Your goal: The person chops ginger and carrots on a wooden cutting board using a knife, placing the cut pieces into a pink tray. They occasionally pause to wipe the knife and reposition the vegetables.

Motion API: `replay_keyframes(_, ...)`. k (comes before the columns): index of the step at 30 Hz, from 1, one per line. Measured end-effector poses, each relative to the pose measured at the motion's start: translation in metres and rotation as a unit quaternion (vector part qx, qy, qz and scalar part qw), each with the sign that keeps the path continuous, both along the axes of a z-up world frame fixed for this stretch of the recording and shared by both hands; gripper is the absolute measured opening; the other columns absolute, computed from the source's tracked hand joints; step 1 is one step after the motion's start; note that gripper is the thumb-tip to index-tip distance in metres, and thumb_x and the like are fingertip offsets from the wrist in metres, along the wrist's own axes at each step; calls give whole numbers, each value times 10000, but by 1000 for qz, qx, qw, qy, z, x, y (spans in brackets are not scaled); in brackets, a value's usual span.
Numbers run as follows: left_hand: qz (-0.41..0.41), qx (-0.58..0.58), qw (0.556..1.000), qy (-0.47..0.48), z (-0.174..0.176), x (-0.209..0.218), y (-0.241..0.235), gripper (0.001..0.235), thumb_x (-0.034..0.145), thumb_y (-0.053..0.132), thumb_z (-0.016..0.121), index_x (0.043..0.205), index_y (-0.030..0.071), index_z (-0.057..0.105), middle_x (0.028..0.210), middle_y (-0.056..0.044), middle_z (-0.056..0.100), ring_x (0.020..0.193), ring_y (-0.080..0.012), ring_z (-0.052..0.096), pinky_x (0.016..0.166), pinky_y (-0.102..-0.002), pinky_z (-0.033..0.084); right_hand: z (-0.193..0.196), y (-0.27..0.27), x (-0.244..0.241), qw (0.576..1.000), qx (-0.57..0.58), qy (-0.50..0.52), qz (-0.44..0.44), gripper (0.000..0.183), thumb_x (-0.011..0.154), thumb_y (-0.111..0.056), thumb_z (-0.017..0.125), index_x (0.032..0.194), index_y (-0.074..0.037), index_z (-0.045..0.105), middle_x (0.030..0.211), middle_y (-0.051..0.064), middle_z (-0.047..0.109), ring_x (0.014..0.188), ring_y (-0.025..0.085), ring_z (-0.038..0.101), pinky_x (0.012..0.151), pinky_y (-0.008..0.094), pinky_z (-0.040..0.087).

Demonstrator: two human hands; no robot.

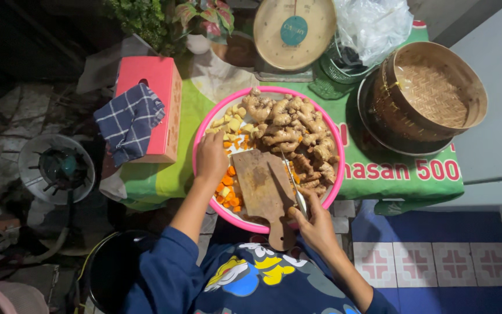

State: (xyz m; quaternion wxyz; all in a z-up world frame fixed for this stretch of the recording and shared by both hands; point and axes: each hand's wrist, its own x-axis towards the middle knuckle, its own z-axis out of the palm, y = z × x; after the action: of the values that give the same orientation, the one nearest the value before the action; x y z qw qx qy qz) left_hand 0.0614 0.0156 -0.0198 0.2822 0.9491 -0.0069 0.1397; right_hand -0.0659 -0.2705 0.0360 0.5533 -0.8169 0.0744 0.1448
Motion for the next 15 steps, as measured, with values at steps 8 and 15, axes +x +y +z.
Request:
replay_keyframes(8,34,-27,998,-45,-1,3,3,214,860,-35,606,1015,-3,749,999,-193,717,975,-391,652,919,-456,511,3,5,0,998,50,32,-24,517,881,-67,708,1366,-128,541,972,13,655,824,86,655,659,288,611)
replay_keyframes(15,-63,15,997,-35,-7,43,-40,230,777,-36,616,962,27,735,1042,-129,727,1078,-382,571,950,-490,453,6,-1,-6,1000,-2,-17,-3,481,895,-79,724,1347,-115,561,915,37,694,832,95,653,706,278,559)
